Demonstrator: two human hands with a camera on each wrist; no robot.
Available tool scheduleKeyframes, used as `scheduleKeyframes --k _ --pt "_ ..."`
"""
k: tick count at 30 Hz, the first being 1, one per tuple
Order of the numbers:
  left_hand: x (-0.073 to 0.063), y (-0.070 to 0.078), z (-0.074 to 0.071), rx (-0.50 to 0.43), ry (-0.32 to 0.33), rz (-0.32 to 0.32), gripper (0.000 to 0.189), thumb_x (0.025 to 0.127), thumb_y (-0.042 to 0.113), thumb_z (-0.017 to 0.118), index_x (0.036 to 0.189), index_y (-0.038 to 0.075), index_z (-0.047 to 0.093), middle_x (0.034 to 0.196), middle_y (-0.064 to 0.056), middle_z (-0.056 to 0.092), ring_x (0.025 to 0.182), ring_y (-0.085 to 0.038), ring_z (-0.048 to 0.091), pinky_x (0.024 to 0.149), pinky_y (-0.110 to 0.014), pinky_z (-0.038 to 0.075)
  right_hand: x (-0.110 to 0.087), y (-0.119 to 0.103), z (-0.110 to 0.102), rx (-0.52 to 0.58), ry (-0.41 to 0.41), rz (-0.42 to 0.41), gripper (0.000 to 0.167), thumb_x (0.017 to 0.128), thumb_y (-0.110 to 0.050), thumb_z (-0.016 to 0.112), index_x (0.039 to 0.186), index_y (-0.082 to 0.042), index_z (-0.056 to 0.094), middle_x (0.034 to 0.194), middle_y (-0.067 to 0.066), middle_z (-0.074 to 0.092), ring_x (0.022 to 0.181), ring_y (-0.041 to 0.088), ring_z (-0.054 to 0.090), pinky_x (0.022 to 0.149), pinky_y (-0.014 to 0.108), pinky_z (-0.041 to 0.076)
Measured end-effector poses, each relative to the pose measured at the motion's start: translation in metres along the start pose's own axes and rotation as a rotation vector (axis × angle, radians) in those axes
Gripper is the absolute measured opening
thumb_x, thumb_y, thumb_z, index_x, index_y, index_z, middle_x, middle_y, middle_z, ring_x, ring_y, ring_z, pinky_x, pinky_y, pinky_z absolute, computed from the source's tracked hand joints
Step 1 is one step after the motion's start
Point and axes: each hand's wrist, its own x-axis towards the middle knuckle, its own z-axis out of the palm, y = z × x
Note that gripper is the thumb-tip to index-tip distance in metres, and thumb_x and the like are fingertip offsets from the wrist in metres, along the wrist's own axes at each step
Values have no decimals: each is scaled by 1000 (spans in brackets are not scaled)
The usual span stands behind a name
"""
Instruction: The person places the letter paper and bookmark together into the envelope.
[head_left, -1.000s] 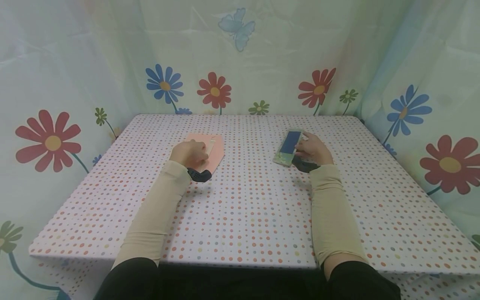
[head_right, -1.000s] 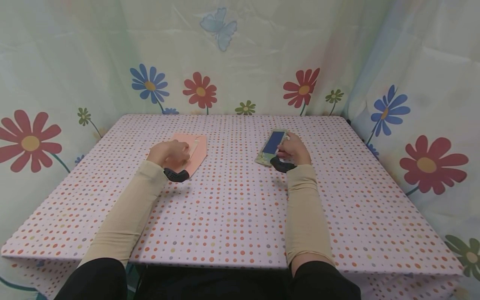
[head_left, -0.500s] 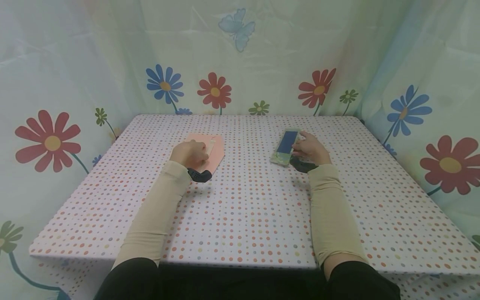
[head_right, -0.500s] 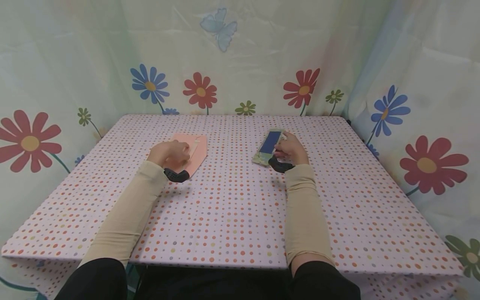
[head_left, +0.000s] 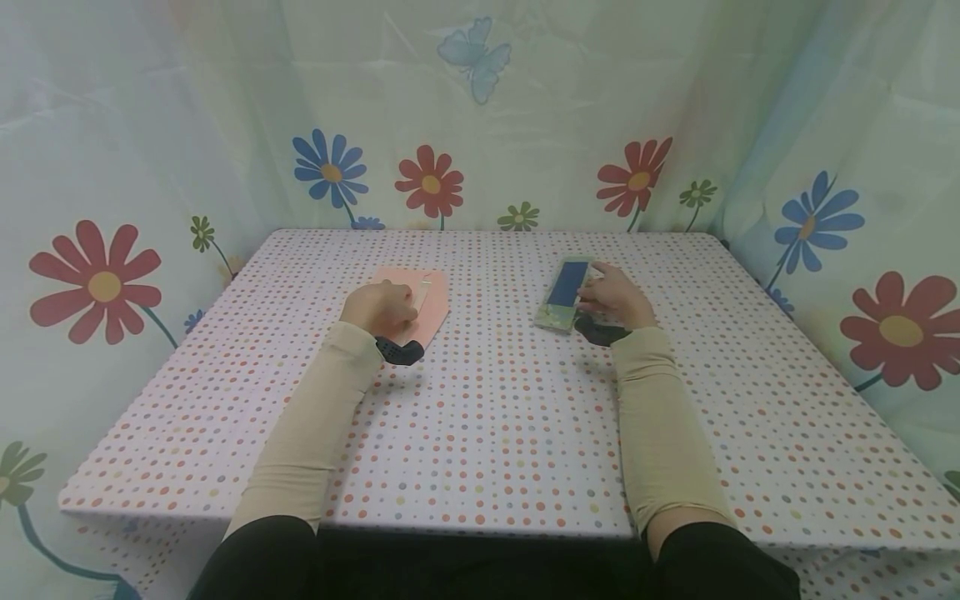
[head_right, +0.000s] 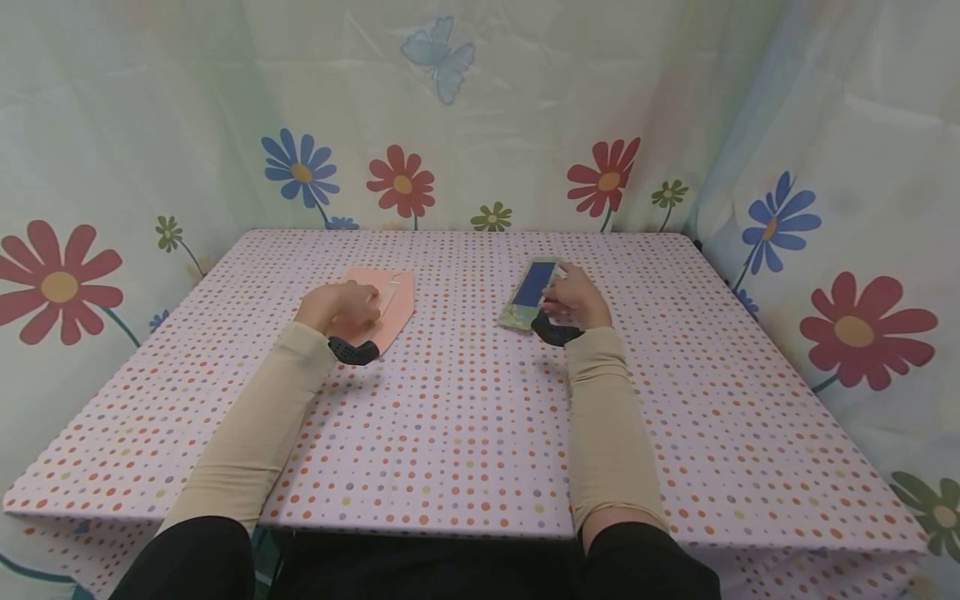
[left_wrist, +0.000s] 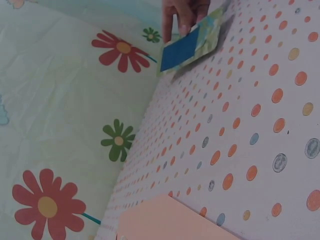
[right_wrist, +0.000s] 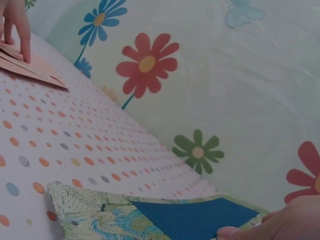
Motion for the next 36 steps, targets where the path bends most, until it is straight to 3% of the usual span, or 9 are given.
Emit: scheduleKeyframes --k 4,8,11,13,19,23,27,32,36 --pt "1 0 0 -13 -4 -6 22 91 36 54 103 18 55 110 -9 44 102 -25 42 76 -38 36 2 -1 1 -35 3 -9 74 98 -9 48 154 -13 -1 153 21 28 97 14 58 72 21 50" --pt "2 -1 0 -17 -1 -6 24 91 37 54 108 19 54 113 -9 44 103 -26 41 77 -39 36 2 -4 2 -23 -2 -24 75 98 -8 48 154 -12 -1 153 22 28 82 7 60 69 20 51" --pt "2 -1 1 -23 -5 -16 27 91 37 55 112 20 54 116 -9 44 105 -26 41 78 -40 37 2 -7 4 4 -15 -34 77 97 -7 49 153 -13 -2 153 22 27 76 5 61 74 23 52" --pt "2 0 1 -25 -8 -21 28 91 38 55 113 21 53 116 -9 44 106 -27 41 79 -40 37 0 -10 7 -21 -11 -42 77 97 -8 50 154 -13 -2 152 22 29 81 6 61 80 26 51" --pt "3 0 1 -22 -12 -21 28 91 38 55 113 21 53 116 -8 44 106 -27 41 78 -40 37 -4 -19 18 -50 -10 -91 76 96 -9 50 154 -11 0 149 22 35 114 29 57 99 39 44" --pt "3 -1 1 -15 -6 -17 33 91 38 55 119 21 53 118 -8 45 107 -27 41 80 -41 37 -4 -24 25 -44 -16 -116 76 96 -7 51 153 -9 1 148 25 35 118 31 54 102 41 42" --pt "4 -1 1 -12 -3 -14 36 91 39 55 123 22 51 120 -8 45 108 -27 40 81 -41 37 -4 -28 30 -20 -16 -104 77 95 -6 51 154 -11 2 149 24 34 106 24 60 98 39 45" --pt "6 -1 1 55 6 24 23 92 35 52 106 17 56 110 -9 46 99 -25 43 74 -38 37 -6 -33 35 17 -17 -92 76 96 -5 50 154 -13 2 148 22 35 81 10 62 90 36 50" --pt "6 -1 2 89 21 37 19 92 34 51 98 17 55 104 -9 46 94 -24 44 71 -37 37 -7 -38 39 45 -26 -105 76 96 -5 49 154 -13 0 148 22 34 76 5 60 92 37 49"
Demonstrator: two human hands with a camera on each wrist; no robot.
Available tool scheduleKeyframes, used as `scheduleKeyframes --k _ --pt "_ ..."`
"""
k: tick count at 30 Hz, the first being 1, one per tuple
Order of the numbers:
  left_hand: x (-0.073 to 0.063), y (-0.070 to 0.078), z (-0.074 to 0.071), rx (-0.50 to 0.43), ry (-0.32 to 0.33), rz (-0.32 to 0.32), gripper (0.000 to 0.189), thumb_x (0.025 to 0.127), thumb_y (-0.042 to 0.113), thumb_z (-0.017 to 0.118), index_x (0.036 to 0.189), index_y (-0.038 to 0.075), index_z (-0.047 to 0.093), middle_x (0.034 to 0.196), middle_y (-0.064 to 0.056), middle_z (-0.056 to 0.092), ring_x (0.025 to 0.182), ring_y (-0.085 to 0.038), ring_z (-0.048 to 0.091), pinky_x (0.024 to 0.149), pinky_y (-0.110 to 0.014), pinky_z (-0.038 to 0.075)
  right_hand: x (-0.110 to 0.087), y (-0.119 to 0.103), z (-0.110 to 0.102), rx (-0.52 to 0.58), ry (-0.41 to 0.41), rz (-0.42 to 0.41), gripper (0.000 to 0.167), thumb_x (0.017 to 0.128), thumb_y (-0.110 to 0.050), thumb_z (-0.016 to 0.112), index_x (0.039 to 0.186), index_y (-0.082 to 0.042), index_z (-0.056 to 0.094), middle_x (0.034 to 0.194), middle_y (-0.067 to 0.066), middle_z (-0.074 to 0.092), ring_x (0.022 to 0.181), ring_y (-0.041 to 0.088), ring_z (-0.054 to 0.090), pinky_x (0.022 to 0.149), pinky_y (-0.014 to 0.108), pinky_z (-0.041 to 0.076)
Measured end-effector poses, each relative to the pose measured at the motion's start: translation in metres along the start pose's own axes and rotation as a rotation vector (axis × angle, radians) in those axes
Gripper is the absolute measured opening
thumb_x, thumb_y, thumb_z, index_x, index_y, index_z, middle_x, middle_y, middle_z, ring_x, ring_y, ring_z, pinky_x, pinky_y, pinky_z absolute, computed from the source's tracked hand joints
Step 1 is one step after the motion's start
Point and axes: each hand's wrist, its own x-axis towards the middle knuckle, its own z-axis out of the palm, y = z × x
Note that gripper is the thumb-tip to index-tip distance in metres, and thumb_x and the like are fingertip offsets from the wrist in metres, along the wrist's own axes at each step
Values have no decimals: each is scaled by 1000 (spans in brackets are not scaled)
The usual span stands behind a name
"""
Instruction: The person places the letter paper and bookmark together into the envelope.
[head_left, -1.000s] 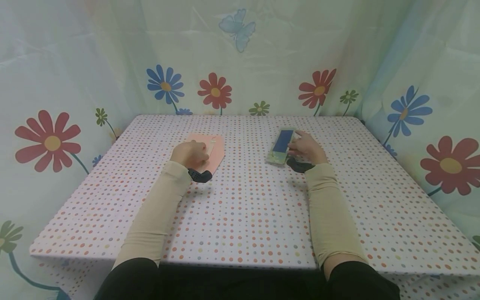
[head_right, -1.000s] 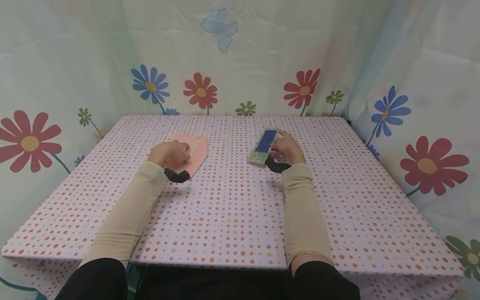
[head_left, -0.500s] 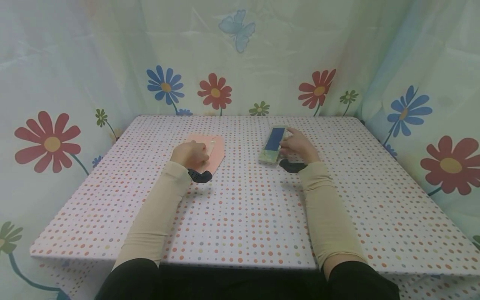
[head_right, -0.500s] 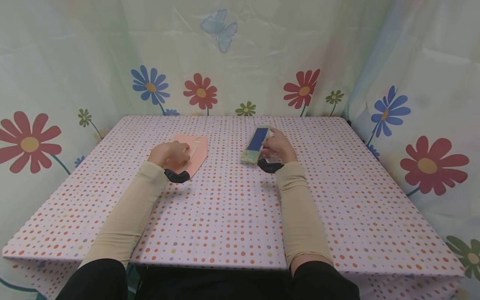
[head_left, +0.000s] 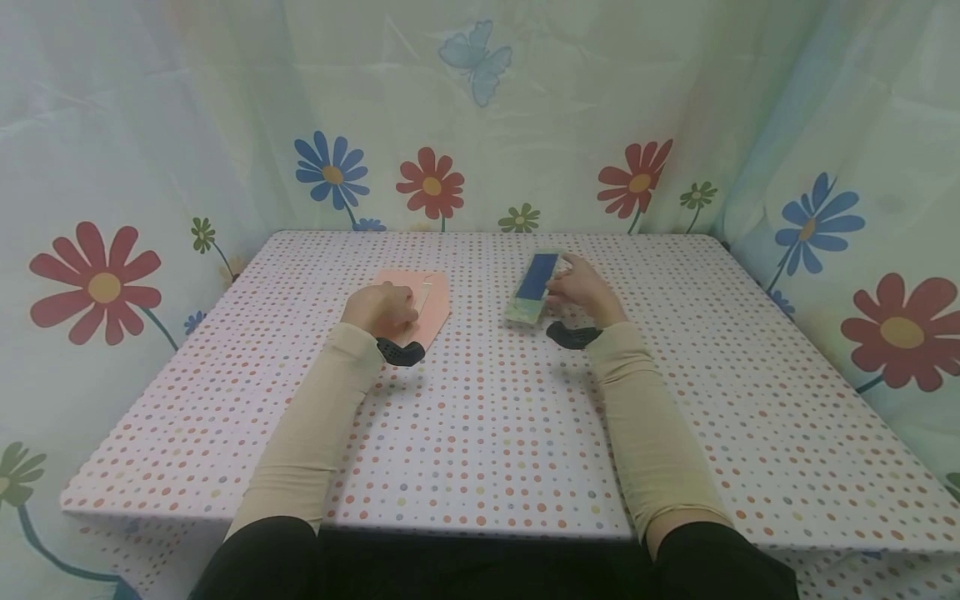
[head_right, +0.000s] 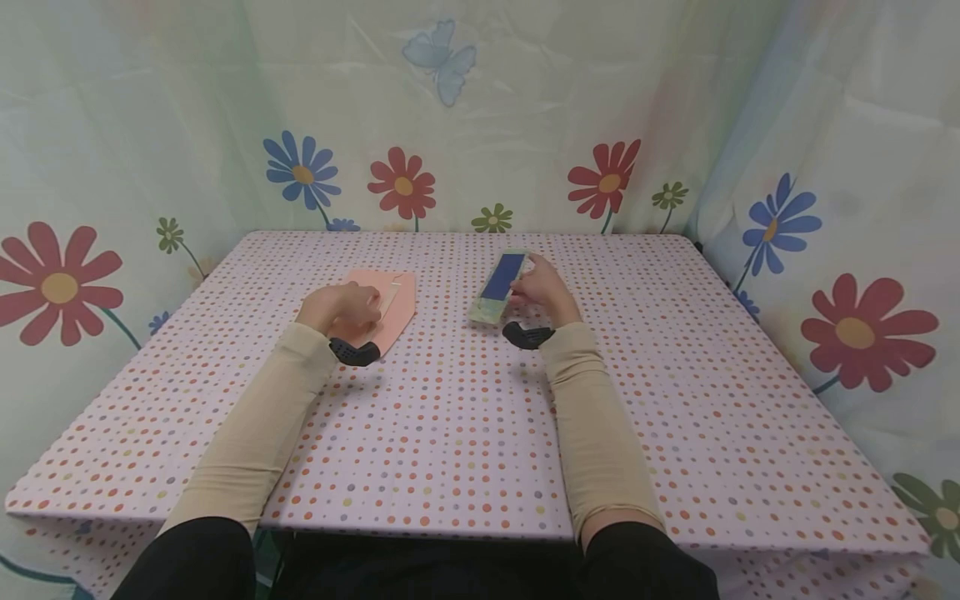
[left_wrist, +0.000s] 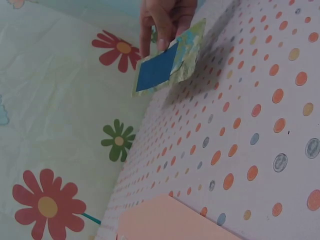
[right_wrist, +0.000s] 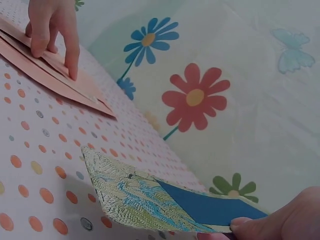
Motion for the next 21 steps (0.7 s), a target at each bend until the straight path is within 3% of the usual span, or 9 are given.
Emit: scheduleKeyframes --k 12,17,21 --pt "-2 1 2 -10 8 -23 21 92 36 51 102 19 55 107 -9 47 96 -25 45 73 -37 37 2 -12 26 40 4 -41 84 95 -4 52 153 -16 -8 144 25 37 109 32 60 93 38 50" --pt "-2 1 1 -38 -4 -27 21 92 36 51 104 20 55 111 -9 46 98 -26 45 74 -38 37 2 -21 42 57 22 -25 87 94 -4 54 153 -19 -9 141 23 41 105 31 61 91 37 51" --pt "-1 1 0 -48 -11 -34 22 92 37 52 106 20 55 113 -9 46 99 -26 45 76 -38 37 0 -27 56 92 14 -36 89 94 -3 53 152 -19 -12 139 23 42 89 22 63 87 34 53"
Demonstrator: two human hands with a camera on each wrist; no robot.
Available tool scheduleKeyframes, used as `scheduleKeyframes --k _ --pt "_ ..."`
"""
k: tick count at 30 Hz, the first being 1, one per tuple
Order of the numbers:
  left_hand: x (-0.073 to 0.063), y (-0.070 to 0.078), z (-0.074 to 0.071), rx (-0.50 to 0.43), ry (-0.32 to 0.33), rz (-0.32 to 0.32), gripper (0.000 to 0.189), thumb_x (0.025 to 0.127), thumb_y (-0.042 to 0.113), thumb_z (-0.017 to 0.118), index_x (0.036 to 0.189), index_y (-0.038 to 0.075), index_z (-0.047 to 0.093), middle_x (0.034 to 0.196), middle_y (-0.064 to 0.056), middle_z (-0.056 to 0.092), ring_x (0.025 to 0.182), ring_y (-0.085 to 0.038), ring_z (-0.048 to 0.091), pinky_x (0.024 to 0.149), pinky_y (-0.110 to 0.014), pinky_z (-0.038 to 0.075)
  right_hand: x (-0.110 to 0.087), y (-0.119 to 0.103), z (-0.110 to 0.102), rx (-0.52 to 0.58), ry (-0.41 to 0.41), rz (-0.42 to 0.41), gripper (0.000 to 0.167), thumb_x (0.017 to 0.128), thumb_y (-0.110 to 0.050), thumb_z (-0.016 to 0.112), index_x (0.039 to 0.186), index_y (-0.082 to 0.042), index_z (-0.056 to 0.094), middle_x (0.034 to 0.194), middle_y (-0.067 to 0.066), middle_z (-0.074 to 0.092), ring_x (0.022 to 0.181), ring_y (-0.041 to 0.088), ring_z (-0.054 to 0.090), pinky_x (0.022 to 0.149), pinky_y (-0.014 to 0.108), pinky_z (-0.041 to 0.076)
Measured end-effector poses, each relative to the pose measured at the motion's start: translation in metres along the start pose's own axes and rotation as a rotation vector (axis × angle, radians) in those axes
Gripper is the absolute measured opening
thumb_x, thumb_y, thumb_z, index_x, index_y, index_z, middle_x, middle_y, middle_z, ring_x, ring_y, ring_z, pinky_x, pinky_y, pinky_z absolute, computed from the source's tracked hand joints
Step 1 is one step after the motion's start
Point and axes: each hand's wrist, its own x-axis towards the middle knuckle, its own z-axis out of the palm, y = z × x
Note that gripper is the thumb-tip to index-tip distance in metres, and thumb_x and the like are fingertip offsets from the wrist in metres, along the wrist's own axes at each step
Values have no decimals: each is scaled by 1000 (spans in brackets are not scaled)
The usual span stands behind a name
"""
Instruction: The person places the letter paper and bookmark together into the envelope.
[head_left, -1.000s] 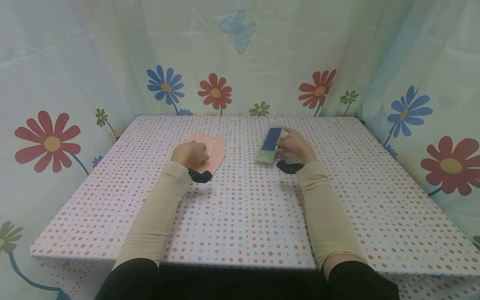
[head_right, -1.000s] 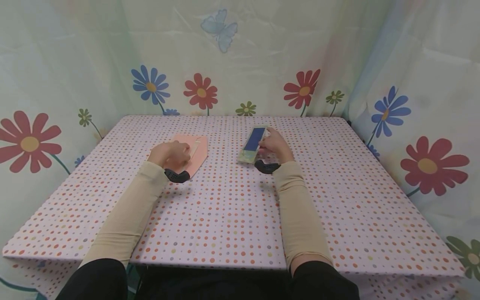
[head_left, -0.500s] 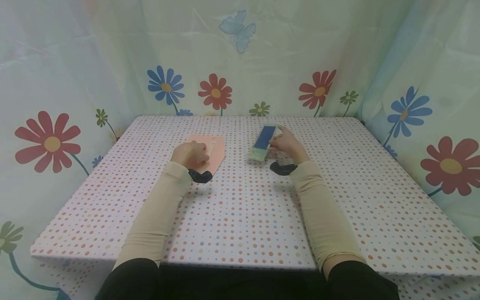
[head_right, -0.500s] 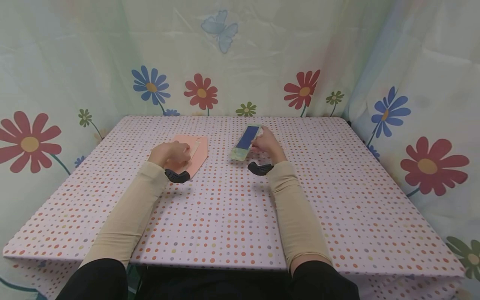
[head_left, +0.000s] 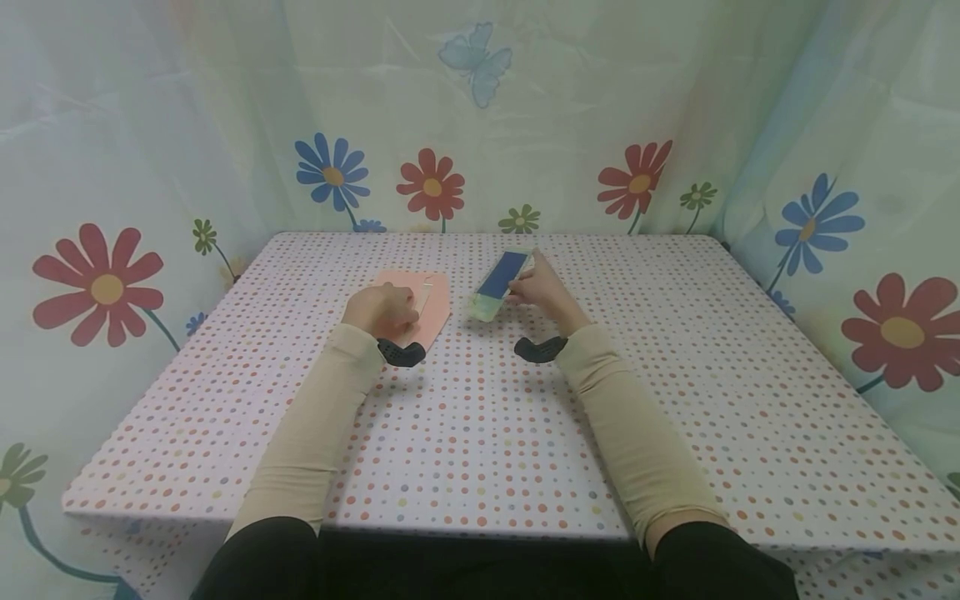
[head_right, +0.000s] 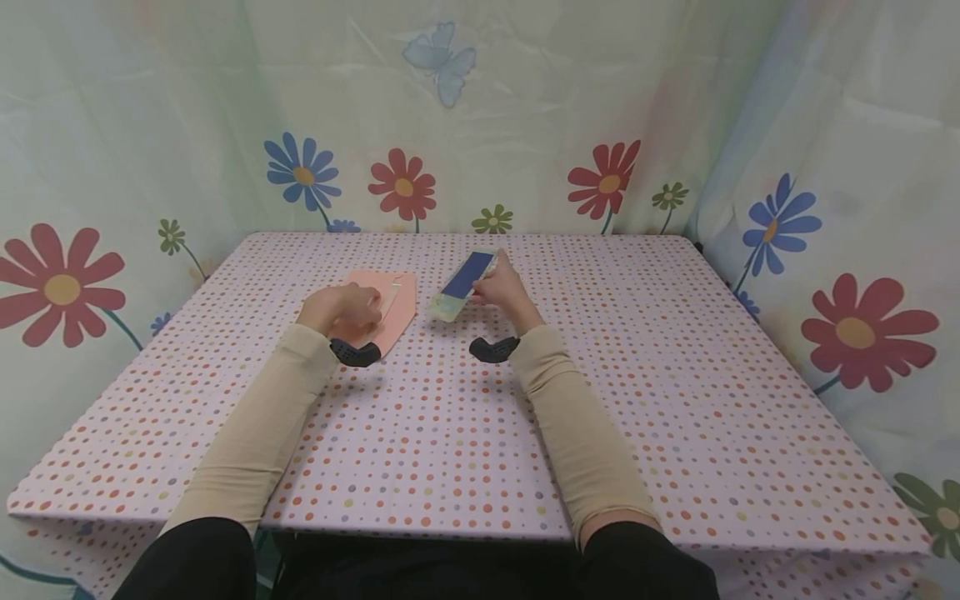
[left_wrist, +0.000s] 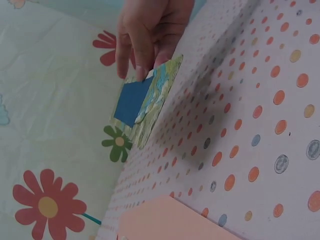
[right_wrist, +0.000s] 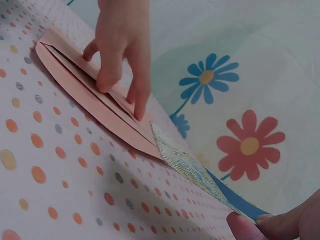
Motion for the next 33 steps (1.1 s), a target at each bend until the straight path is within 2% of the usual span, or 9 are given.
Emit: scheduleKeyframes --k 4,11,16,21,23,27,33 --pt "1 0 -1 8 -12 -4 27 93 38 51 113 20 54 119 -10 45 103 -27 44 78 -39 38 -1 -2 15 31 -5 -20 90 94 -3 54 152 -18 -12 138 24 43 79 15 62 81 30 54" --pt "1 1 -2 -7 -31 -15 25 94 37 51 111 20 54 119 -9 44 103 -26 43 78 -39 37 -7 -4 40 6 -12 -36 89 94 -6 56 153 -17 -10 139 23 43 97 29 65 84 34 54" --pt "0 -1 -3 -3 -40 5 24 94 36 49 110 19 53 118 -9 44 102 -25 43 78 -40 37 -11 -4 55 -2 -4 -45 89 93 -7 57 153 -17 -8 135 24 46 94 28 66 80 32 55" --pt "0 -3 -2 53 -11 49 23 92 35 47 102 16 53 112 -10 46 93 -24 44 74 -39 37 -12 -5 68 -85 -12 -46 88 93 -11 57 153 -16 -7 127 19 53 90 23 66 80 31 54" --pt "-1 -3 -1 70 4 58 23 92 35 48 103 16 54 110 -10 48 91 -24 44 72 -39 38 -14 -6 73 -130 -10 -46 88 93 -13 58 153 -15 -7 124 17 55 90 21 64 81 31 51" --pt "-2 -2 -2 58 7 52 32 91 34 49 117 17 54 115 -10 50 97 -25 45 76 -40 39 -17 -6 79 -175 -4 -55 87 93 -13 59 153 -14 -4 121 15 56 90 20 62 81 31 49" --pt "-3 0 -5 52 -16 24 55 92 35 47 143 20 38 145 -14 36 123 -29 42 96 -47 40 -20 -5 87 -192 -26 -79 86 93 -13 58 153 -14 -3 114 15 58 87 20 63 75 28 49"
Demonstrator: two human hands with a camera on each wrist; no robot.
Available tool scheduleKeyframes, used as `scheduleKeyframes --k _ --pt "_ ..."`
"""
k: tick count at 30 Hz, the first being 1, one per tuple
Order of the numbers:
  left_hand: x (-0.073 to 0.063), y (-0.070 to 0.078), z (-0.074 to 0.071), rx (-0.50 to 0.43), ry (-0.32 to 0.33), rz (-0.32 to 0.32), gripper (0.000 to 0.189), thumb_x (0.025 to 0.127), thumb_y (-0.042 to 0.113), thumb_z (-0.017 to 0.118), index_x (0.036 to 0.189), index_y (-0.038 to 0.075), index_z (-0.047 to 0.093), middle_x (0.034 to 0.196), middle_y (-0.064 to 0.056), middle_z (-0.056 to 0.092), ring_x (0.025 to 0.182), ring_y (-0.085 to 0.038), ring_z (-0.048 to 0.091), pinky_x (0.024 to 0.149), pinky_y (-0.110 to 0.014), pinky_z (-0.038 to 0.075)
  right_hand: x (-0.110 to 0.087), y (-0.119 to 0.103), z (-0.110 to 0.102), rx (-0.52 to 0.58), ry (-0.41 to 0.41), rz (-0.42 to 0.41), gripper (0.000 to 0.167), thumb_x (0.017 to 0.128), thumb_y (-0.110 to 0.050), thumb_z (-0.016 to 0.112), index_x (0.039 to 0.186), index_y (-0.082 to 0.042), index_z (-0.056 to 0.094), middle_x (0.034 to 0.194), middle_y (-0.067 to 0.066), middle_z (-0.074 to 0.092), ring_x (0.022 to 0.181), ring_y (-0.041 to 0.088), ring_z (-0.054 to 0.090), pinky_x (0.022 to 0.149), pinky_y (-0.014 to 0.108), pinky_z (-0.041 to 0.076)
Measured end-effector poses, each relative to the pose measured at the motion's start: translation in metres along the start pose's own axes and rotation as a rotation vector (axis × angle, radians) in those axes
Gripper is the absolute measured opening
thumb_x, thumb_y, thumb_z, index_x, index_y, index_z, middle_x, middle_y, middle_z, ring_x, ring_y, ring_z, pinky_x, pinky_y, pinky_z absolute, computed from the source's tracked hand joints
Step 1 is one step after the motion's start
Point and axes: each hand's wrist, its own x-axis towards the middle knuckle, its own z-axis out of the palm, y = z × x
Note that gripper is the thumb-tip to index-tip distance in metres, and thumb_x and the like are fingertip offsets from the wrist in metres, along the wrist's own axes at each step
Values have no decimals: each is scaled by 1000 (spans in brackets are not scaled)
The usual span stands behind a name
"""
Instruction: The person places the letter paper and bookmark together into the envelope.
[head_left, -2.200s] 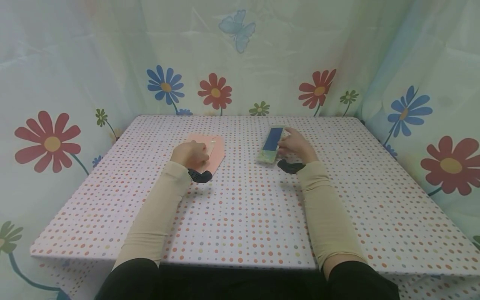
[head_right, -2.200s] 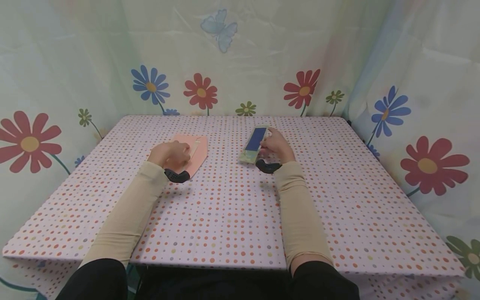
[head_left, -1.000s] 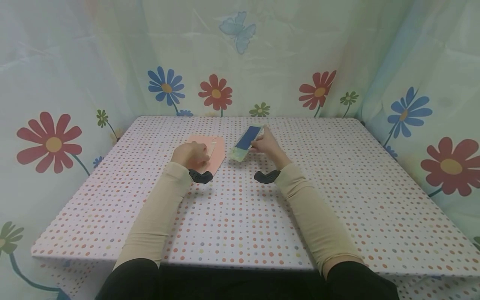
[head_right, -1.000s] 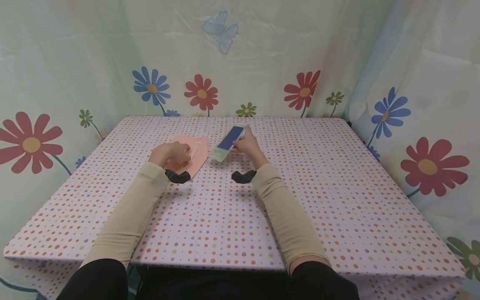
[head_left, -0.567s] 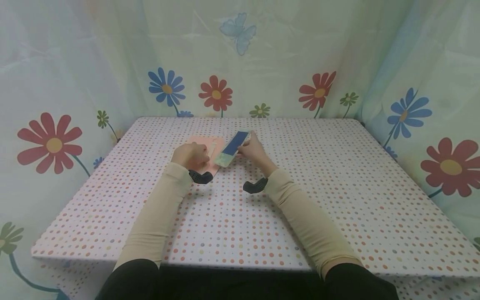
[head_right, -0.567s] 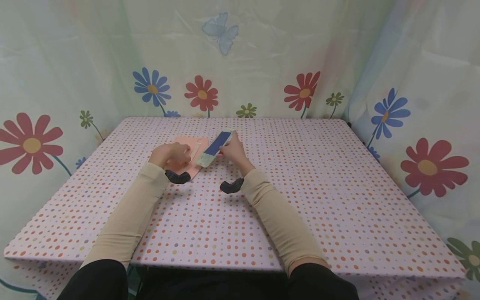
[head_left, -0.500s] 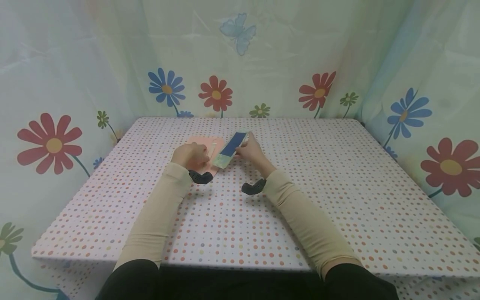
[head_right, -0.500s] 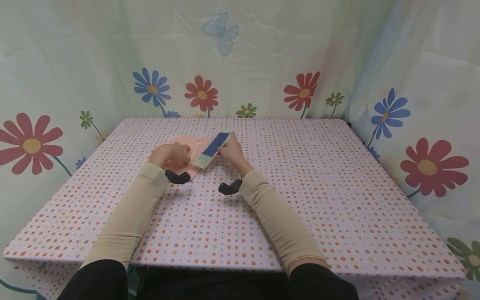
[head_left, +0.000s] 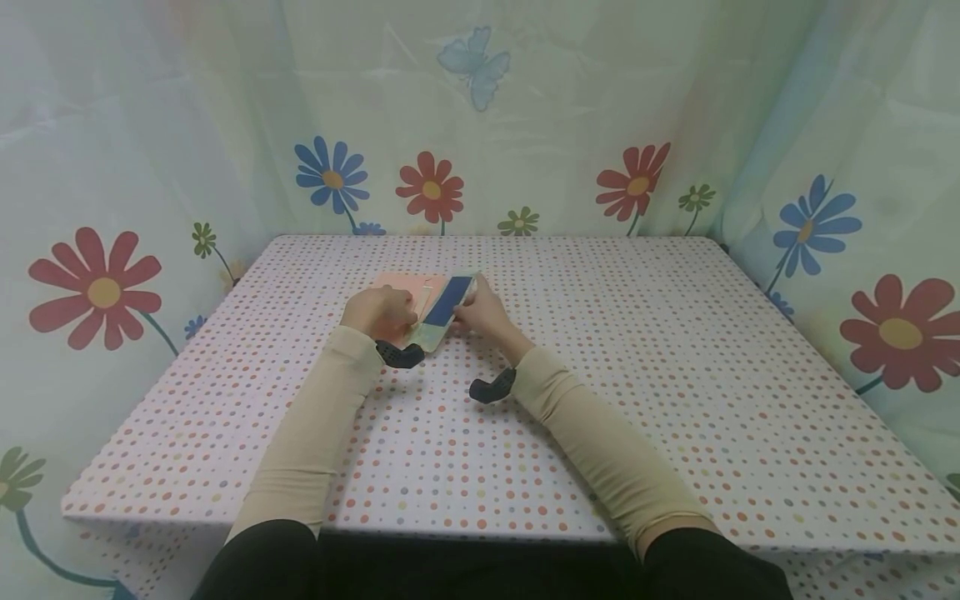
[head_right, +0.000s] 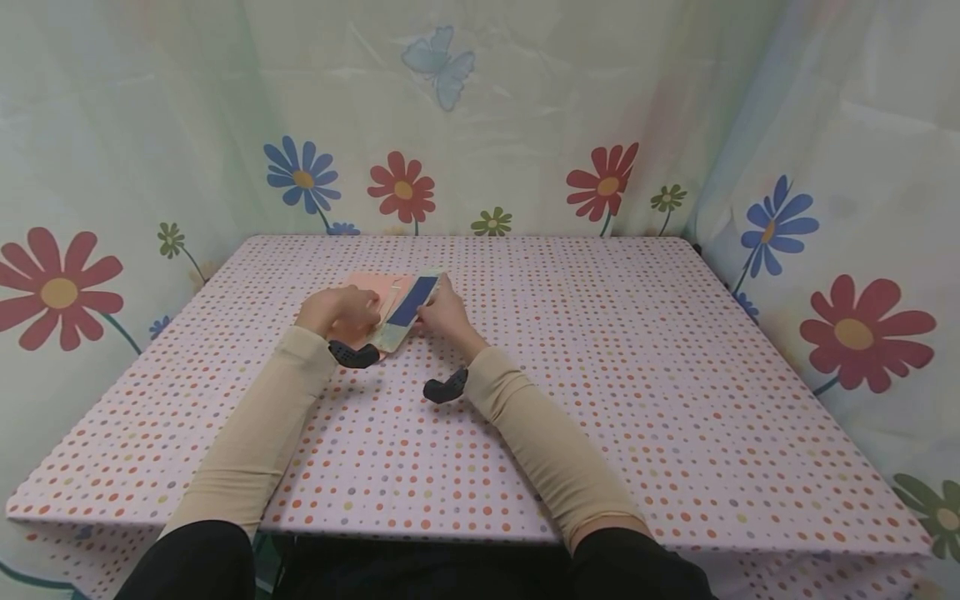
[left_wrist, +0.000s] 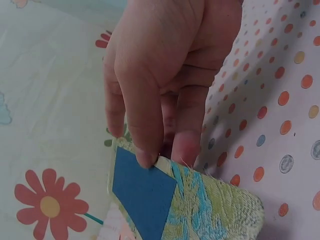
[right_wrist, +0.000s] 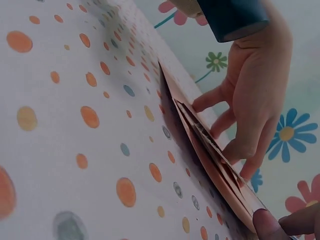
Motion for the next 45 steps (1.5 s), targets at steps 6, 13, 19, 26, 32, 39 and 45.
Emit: scheduleKeyframes --k 6,13,19,26,32,39,45 --pt "3 -1 1 -8 -7 -26 62 92 40 48 149 23 30 152 -12 29 136 -32 34 106 -51 34 -2 0 6 -45 8 -18 84 92 -14 59 153 -12 2 111 13 59 87 20 62 76 29 48" --pt "4 0 1 -12 -9 -20 56 93 39 49 145 21 38 148 -13 35 131 -31 39 105 -50 35 -3 -1 10 -44 7 -19 79 92 -15 59 153 -11 9 115 13 58 90 21 64 81 32 51" --pt "7 0 1 -36 -4 -41 40 92 40 51 127 22 52 134 -10 44 110 -27 44 93 -45 40 -1 0 14 -60 -9 -41 76 93 -16 58 153 -12 12 123 16 56 102 26 60 89 37 49" --pt "12 0 2 -6 19 -48 41 92 43 49 127 22 52 136 -11 44 110 -27 46 97 -47 40 2 0 18 -84 -19 -25 76 93 -18 57 153 -10 11 126 14 58 101 22 62 87 32 49" --pt "12 3 2 -19 11 -74 48 93 47 50 134 23 47 139 -11 43 112 -28 46 99 -49 39 0 -2 20 -110 -30 -41 75 91 -16 58 152 -7 15 119 13 63 95 21 63 83 31 49" --pt "11 3 0 -20 -7 -74 52 92 49 50 137 22 44 142 -11 41 116 -30 46 101 -51 38 1 -1 23 -41 -87 -11 76 92 -14 59 153 -12 14 127 12 58 103 19 63 89 31 49" --pt "14 1 -1 6 -16 -36 51 93 45 48 137 19 45 143 -13 43 121 -30 46 102 -51 37 0 0 25 -70 -115 -46 73 92 -14 59 152 -12 19 127 14 58 99 19 66 86 28 51"
